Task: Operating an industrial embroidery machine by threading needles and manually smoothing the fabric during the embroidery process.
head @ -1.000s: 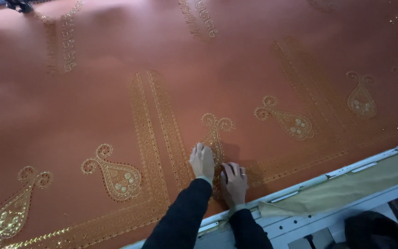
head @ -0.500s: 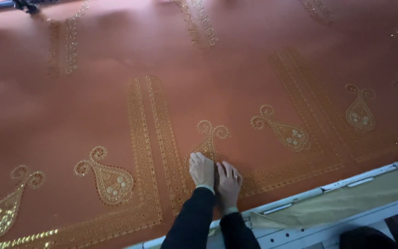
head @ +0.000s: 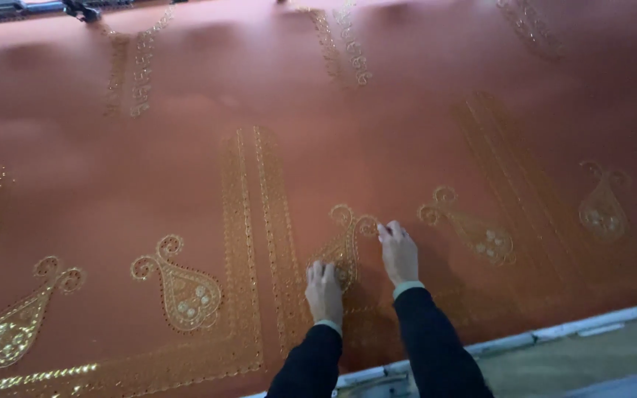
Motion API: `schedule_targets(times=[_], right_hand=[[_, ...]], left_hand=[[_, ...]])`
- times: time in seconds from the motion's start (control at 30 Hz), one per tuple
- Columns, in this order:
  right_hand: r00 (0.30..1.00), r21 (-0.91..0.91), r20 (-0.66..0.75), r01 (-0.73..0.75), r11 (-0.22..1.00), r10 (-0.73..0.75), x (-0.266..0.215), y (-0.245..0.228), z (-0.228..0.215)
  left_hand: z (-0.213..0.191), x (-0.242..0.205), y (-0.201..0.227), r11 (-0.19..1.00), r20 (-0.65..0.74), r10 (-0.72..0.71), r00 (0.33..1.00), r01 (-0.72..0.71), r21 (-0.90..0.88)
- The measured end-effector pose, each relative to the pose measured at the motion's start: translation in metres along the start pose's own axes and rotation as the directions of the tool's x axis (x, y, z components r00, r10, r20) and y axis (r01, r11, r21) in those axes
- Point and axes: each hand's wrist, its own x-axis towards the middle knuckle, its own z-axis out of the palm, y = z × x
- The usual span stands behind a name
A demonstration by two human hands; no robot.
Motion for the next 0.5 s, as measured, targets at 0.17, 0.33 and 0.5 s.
schedule_targets(times=[0.17,0.33,0.5], right_hand=[[0.973,-0.225,0.099,0.224,0.948,-0.207,0.019,0.018,0.015],[0.938,0.244,0.338,-0.165,0.956,0.075,0.027,0.003,-0.015],[0.946,0.664,0.275,-0.316,0.678,0.171,0.028,-0.008,-0.028]], left_hand=[[0.012,0.003,0.008,0.959,-0.101,0.218,0.971,-0.193,0.209],[0.028,0.016,0.009,0.933,-0.077,0.128,0.989,-0.094,0.346],[0.028,0.021,0.004,0.935,0.008,0.075,0.997,-0.073,0.346]])
